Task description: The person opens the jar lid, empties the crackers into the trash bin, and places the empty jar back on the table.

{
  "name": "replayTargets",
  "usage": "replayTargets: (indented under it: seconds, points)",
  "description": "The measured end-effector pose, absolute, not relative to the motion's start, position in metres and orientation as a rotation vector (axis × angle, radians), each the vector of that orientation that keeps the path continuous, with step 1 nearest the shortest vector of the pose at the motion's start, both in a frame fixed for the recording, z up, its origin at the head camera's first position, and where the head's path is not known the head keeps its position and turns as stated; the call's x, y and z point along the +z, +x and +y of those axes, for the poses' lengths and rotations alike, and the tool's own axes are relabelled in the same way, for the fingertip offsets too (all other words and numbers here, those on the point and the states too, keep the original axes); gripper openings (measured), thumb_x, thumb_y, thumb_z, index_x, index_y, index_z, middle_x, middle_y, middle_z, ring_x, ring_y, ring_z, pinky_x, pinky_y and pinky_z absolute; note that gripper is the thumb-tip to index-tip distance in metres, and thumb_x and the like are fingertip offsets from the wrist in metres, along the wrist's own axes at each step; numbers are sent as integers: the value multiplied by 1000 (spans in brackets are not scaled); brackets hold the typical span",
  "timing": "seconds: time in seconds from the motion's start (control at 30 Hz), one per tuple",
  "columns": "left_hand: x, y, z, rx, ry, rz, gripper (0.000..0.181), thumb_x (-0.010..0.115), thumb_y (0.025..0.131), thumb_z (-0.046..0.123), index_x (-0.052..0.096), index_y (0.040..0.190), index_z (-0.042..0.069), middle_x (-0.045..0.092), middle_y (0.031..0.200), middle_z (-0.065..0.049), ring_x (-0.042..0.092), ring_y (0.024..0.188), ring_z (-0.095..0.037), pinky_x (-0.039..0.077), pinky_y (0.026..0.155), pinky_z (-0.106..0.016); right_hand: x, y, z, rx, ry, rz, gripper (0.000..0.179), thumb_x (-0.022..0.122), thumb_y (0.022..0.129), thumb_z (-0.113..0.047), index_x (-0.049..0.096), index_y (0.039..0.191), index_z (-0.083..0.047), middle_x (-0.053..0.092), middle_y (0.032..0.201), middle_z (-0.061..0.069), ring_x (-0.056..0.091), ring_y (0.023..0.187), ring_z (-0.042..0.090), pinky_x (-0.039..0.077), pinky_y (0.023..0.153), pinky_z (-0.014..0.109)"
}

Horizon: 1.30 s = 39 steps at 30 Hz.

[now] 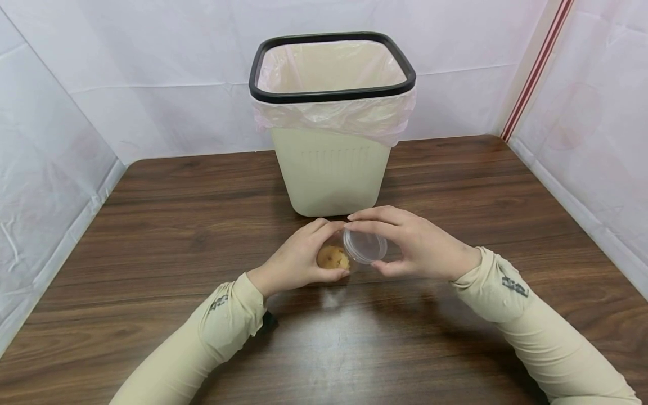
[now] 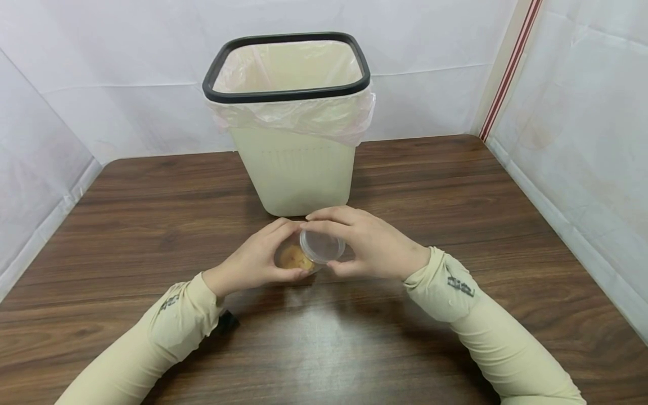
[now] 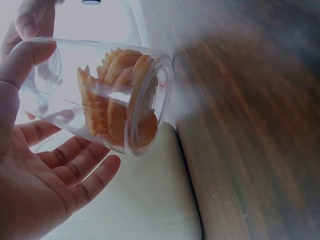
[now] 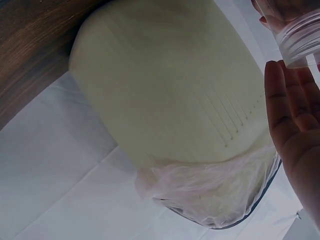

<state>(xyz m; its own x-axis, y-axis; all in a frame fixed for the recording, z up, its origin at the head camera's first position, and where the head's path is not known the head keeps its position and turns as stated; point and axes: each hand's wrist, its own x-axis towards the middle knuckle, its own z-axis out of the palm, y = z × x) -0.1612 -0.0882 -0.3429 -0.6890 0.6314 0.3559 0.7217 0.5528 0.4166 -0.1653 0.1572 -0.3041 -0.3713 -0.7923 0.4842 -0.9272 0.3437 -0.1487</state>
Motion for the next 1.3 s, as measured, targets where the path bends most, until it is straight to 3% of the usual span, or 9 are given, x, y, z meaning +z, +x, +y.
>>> replayTargets:
  seconds: [0.17,0.33,0.53,0.7,1.1,1.3]
  points:
    - [-343,-161,-88,-809,-1142,-2632,70,79,75,35,51,134,9,61,112,-9,60,101,-22,49,90,-36,-304,-164,157,564,1517,-2318,64,78,75,-24,55,134,-12,55,134,8,54,121,22,47,99,38]
    - [-343,-160,-88,-788,-1115,-2646,69,78,76,37,52,133,10,61,112,-9,60,100,-22,48,90,-38,-304,-161,155,560,1433,-2338,62,72,83,-43,54,135,-12,55,133,9,55,120,23,46,100,39]
    - [-343,-159,-87,-762,-1079,-2660,67,78,75,39,53,131,12,60,109,-7,58,96,-20,47,89,-39,-306,-157,150,484,1227,-2320,67,48,88,-65,58,128,-12,62,115,8,62,101,23,52,87,40]
    - [-342,-157,-86,-736,-1056,-2679,67,78,75,40,53,131,14,60,109,-5,57,95,-19,46,90,-40,-308,-155,147,419,1112,-2339,73,40,88,-71,62,121,-10,64,105,7,63,90,23,53,78,38]
    - [-342,-157,-86,-726,-1058,-2680,67,78,75,40,52,131,14,59,110,-5,57,98,-19,46,91,-41,-309,-152,146,410,1050,-2380,61,64,81,-60,65,115,-10,65,98,5,63,83,20,53,72,35]
    - [-342,-157,-86,-727,-1062,-2673,67,79,75,40,53,131,14,60,109,-6,57,97,-19,47,90,-41,-308,-152,146,425,1066,-2387,58,68,80,-56,64,115,-9,64,98,5,62,84,19,53,73,34]
